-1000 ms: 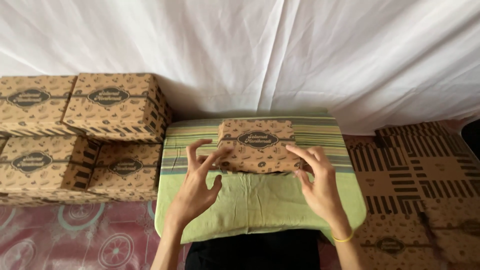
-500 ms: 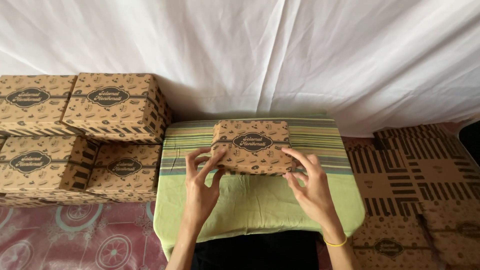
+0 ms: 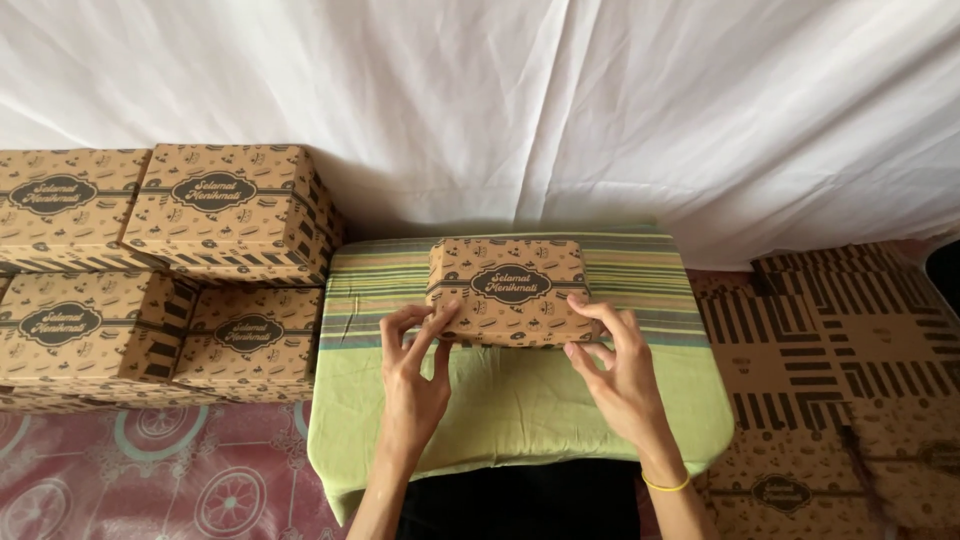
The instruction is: Folding flat cardboard templates into boxes by bending along pre-scored lines and tucking in flaps.
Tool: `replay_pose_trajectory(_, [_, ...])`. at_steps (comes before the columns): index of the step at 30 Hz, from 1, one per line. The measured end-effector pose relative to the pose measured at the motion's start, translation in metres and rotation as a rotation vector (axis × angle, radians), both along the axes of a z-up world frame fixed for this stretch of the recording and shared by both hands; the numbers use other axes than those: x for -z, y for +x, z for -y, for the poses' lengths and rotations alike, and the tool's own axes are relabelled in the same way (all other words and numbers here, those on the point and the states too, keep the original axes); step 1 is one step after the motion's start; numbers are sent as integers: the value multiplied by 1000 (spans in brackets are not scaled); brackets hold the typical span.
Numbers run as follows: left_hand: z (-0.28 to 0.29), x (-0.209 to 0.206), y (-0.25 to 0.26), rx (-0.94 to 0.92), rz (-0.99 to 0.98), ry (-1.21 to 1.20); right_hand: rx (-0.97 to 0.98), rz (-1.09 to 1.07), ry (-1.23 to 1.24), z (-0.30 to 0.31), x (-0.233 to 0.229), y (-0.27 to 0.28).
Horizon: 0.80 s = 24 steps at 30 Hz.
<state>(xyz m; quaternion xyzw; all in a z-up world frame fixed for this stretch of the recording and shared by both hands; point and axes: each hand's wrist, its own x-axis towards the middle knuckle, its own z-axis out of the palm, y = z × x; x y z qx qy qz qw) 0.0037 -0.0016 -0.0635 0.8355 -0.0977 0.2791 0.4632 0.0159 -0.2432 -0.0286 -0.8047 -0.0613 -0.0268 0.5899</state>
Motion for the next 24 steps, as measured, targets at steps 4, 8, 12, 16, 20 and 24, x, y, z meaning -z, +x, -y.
replay_pose_trajectory(4, [-2,-1,-1,8,-11,-13,-5,2,8,5,16,1])
replay_pose_trajectory(8, [-6,-4,-3,-1,-33,-23,-6,36,44,3,17,2])
replay_pose_trajectory(12, [-7,-8,-2,3,-57,-41,-3,110,-36,1,16,1])
replay_pose_trajectory(16, [-7,-1,0,-11,-62,-77,18,118,-68,1,25,2])
replay_pose_trajectory(20, [-9,4,-1,-26,-60,-67,52,109,-106,2,28,1])
replay_pose_trajectory(24, [-10,1,-5,25,-130,-92,41,119,-47,3,26,0])
